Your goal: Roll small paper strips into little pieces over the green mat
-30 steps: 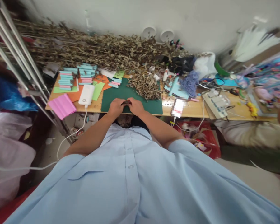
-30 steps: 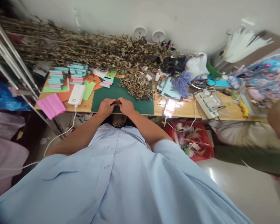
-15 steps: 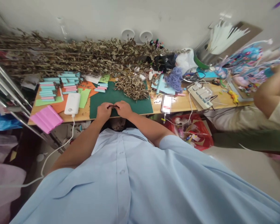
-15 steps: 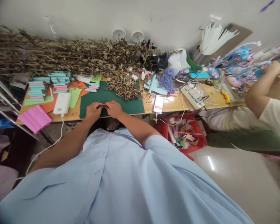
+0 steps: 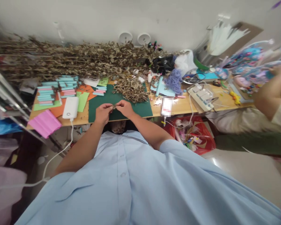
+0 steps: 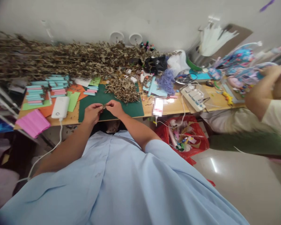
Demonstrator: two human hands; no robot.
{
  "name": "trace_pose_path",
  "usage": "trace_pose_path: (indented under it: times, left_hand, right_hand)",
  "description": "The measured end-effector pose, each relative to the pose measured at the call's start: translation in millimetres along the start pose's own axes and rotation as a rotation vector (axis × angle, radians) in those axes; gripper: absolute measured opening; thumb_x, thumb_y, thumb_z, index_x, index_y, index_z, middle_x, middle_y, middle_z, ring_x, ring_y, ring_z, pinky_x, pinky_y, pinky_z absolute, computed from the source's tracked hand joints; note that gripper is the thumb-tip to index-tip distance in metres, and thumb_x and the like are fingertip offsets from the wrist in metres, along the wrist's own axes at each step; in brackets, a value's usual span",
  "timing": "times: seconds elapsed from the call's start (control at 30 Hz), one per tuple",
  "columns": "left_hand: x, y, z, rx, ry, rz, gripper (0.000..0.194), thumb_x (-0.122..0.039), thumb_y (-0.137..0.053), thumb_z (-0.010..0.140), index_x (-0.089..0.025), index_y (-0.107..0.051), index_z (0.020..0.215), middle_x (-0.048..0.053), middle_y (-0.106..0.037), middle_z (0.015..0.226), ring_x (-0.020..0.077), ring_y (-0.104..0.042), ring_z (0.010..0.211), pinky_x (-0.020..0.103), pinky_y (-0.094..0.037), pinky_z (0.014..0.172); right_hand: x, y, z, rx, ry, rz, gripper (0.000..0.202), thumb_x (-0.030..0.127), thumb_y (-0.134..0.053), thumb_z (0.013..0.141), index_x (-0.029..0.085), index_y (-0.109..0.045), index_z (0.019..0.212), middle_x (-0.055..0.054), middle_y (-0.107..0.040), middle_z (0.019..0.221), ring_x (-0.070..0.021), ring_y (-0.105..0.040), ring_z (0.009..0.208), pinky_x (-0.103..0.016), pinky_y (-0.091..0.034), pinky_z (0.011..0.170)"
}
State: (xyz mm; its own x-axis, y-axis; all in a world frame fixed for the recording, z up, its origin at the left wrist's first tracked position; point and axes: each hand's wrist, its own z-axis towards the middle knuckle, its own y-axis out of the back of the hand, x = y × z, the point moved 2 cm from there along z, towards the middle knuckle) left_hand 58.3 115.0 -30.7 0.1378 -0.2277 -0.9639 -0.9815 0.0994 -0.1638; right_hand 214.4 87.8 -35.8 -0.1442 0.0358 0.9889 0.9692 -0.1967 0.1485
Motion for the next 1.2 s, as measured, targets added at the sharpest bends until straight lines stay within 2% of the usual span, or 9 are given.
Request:
trace_pose_path:
  times: [0.13, 0.27, 0.37, 0.47, 0.6, 0.77, 0.87, 1.1, 1.2]
  left_hand:
    - [-7.6, 0.8, -6.4, 0.066, 0.076, -0.036, 0.028, -0.035, -0.084, 0.072, -0.016, -0.069, 0.087, 0.003, -0.065, 0.069, 0.0132, -0.061, 0.065, 0.028, -0.051, 0.065]
    - [-8.5, 9.9, -3.8, 0.022, 0.062, 0.011, 0.024, -0.030, -0.084, 0.073, -0.015, -0.070, 0.085, 0.002, -0.067, 0.069, 0.0112, -0.060, 0.062, 0.024, -0.047, 0.059]
    - [-5.8, 10.9, -2.2, -0.034, 0.030, 0.116, 0.017, -0.022, -0.082, 0.073, -0.014, -0.071, 0.083, -0.001, -0.064, 0.065, 0.0084, -0.055, 0.056, 0.020, -0.040, 0.052]
    - [-3.8, 7.0, -2.3, -0.038, 0.008, 0.157, 0.010, -0.016, -0.078, 0.075, -0.014, -0.071, 0.082, -0.001, -0.064, 0.063, 0.0080, -0.055, 0.054, 0.018, -0.038, 0.048]
    - [-3.6, 4.4, -3.9, -0.039, 0.057, 0.058, 0.010, -0.014, -0.079, 0.075, -0.013, -0.070, 0.080, 0.000, -0.067, 0.066, 0.0094, -0.061, 0.057, 0.020, -0.049, 0.053]
    - [-5.5, 4.7, -10.5, 0.044, 0.072, -0.037, 0.019, -0.023, -0.085, 0.077, -0.010, -0.072, 0.085, 0.002, -0.070, 0.073, 0.0116, -0.067, 0.066, 0.027, -0.061, 0.069]
    - [-5.2, 5.9, -14.3, 0.053, 0.047, 0.011, 0.024, -0.018, -0.088, 0.073, -0.010, -0.075, 0.092, 0.002, -0.073, 0.077, 0.0110, -0.067, 0.066, 0.027, -0.061, 0.071]
    - [-1.6, 9.1, -13.5, -0.018, 0.072, -0.045, 0.011, -0.010, -0.076, 0.080, -0.009, -0.075, 0.091, 0.003, -0.074, 0.075, 0.0117, -0.070, 0.065, 0.028, -0.062, 0.074]
    - [-0.9, 8.3, -14.8, -0.023, 0.036, 0.042, 0.008, -0.010, -0.073, 0.082, -0.011, -0.075, 0.089, 0.002, -0.073, 0.073, 0.0117, -0.068, 0.063, 0.028, -0.060, 0.072]
  right_hand:
    - [-8.6, 6.9, 1.8, -0.091, -0.054, 0.085, 0.016, 0.033, -0.072, 0.070, 0.021, -0.066, 0.078, 0.003, -0.068, 0.072, -0.0161, -0.061, 0.069, -0.032, -0.053, 0.074]
    - [-18.8, 4.7, 7.5, -0.121, -0.088, 0.218, 0.023, 0.039, -0.074, 0.070, 0.022, -0.065, 0.081, 0.003, -0.067, 0.070, -0.0168, -0.062, 0.067, -0.035, -0.055, 0.074]
    - [-16.6, 0.1, 4.1, -0.090, -0.018, 0.194, 0.024, 0.042, -0.075, 0.072, 0.022, -0.070, 0.085, 0.001, -0.071, 0.075, -0.0183, -0.066, 0.072, -0.037, -0.057, 0.080]
    - [-9.3, -4.5, -3.0, 0.008, 0.112, 0.066, 0.021, 0.040, -0.075, 0.076, 0.022, -0.074, 0.086, -0.004, -0.079, 0.096, -0.0212, -0.071, 0.090, -0.039, -0.056, 0.092]
    - [-5.1, -5.7, -8.5, 0.082, 0.172, -0.062, 0.018, 0.038, -0.071, 0.082, 0.023, -0.077, 0.090, -0.003, -0.080, 0.093, -0.0211, -0.071, 0.086, -0.038, -0.057, 0.089]
    - [-7.3, -3.3, -9.8, 0.063, 0.233, -0.152, 0.016, 0.033, -0.068, 0.084, 0.023, -0.079, 0.090, -0.004, -0.080, 0.093, -0.0213, -0.071, 0.086, -0.037, -0.056, 0.088]
    - [-8.4, -4.3, -11.4, 0.067, 0.190, -0.155, 0.016, 0.033, -0.070, 0.081, 0.023, -0.078, 0.092, -0.003, -0.080, 0.092, -0.0210, -0.071, 0.085, -0.037, -0.057, 0.087]
    - [-3.6, -12.9, -13.8, 0.081, 0.002, 0.013, 0.027, 0.045, -0.078, 0.075, 0.022, -0.078, 0.090, -0.003, -0.079, 0.086, -0.0211, -0.072, 0.079, -0.038, -0.061, 0.080]
    - [-3.0, -16.2, -14.4, 0.069, -0.031, -0.002, 0.024, 0.042, -0.075, 0.076, 0.021, -0.076, 0.087, -0.003, -0.077, 0.077, -0.0208, -0.071, 0.072, -0.037, -0.061, 0.075]
